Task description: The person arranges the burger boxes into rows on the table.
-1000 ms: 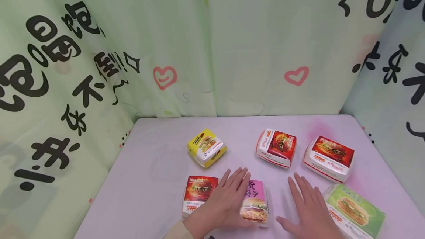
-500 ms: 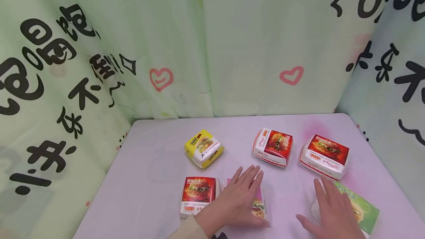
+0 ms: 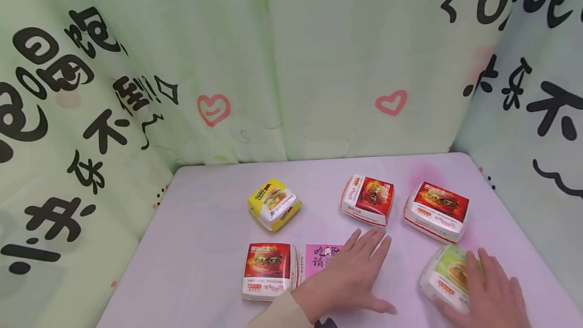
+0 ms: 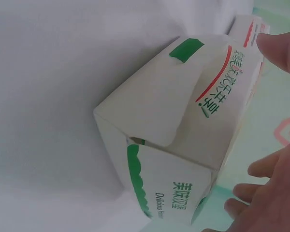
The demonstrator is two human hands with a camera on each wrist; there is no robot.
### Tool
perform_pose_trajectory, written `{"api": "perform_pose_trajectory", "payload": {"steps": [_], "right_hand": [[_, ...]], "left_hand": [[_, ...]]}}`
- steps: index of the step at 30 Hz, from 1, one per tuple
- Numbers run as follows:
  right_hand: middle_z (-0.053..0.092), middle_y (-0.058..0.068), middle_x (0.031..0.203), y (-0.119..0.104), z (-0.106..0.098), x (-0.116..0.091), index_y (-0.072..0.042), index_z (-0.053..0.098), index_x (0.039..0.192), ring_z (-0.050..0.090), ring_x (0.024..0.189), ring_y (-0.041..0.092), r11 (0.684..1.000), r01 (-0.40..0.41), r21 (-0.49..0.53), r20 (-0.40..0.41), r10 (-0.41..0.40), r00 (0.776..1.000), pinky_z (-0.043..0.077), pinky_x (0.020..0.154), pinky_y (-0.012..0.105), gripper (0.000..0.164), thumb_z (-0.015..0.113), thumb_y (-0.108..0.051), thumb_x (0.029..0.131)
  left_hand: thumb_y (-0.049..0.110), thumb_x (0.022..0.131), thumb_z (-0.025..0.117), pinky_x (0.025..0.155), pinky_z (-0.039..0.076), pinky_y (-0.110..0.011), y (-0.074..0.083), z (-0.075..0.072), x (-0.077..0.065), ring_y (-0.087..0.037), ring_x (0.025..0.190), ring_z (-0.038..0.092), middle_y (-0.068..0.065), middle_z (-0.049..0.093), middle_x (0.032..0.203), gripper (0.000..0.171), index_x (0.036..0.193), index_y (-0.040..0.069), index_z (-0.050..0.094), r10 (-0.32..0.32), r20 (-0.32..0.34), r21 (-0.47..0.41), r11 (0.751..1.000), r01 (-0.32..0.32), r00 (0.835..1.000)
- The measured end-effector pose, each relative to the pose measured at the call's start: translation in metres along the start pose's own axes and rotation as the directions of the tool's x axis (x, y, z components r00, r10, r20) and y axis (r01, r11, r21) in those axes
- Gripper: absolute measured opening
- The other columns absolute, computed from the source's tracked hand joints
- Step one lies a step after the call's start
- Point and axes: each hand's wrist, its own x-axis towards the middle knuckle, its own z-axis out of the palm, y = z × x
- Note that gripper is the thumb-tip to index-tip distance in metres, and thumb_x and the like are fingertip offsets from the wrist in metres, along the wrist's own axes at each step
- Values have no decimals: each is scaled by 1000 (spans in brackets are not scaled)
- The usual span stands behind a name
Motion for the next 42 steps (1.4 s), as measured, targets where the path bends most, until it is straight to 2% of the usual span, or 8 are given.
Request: {"api": "perform_pose_trajectory", "payload": {"steps": [12,17,22,26,30,34,38,42], "right_hand": [[11,41,143,10,4,-7,16,12,148,18,123,58,990,-101,-103,52,107,993,19,102,79,136,74,-72,67],[9,41,143,14,8,-8,15,14,148,15,123,59,989,-117,-92,88,125,988,15,104,80,139,74,-77,63],[10,41,144,18,12,-11,14,13,149,14,127,59,987,-124,-104,59,131,990,13,104,78,144,76,-78,58],[12,41,145,21,17,-16,14,12,149,14,128,59,982,-149,-120,42,155,987,11,104,78,152,70,-87,52],[9,41,146,24,21,-21,13,9,150,11,132,59,981,-157,-115,34,162,986,4,108,78,156,68,-90,49],[8,41,145,21,21,-23,9,9,152,9,129,59,975,-187,-117,73,197,978,-1,110,79,153,72,-86,50],[9,42,141,20,18,-21,7,11,152,10,125,61,966,-213,-144,131,232,964,6,108,80,149,75,-82,50],[11,41,138,20,15,-21,5,10,153,14,120,60,970,-188,-154,142,210,967,18,105,79,147,78,-77,52]], "left_hand": [[87,75,49,126,9,-26,26,-1,33,-7,154,3,10,4,167,113,160,27,4,84,27,31,996,-85,996],[81,79,52,125,8,-22,41,-3,48,-4,153,2,12,3,166,110,160,28,0,119,58,49,991,-122,991],[75,82,57,124,8,-21,56,-4,60,-3,152,2,14,1,166,108,159,30,-3,159,82,74,983,-166,984],[73,81,61,124,11,-23,66,-4,66,-4,152,5,12,2,166,107,160,30,3,190,61,110,974,-196,980],[73,79,63,124,13,-23,74,-5,72,-4,152,4,14,1,165,107,159,31,6,193,48,119,973,-198,980],[73,80,62,124,12,-23,81,-4,77,-4,152,1,13,-3,166,106,159,32,4,177,81,116,976,-185,981],[69,82,60,125,11,-24,84,1,82,-4,153,0,12,-7,166,105,159,30,-1,170,108,107,978,-181,980],[66,85,60,125,10,-24,87,4,83,-4,153,0,11,-9,167,104,159,29,-3,161,102,117,978,-172,982]]}}
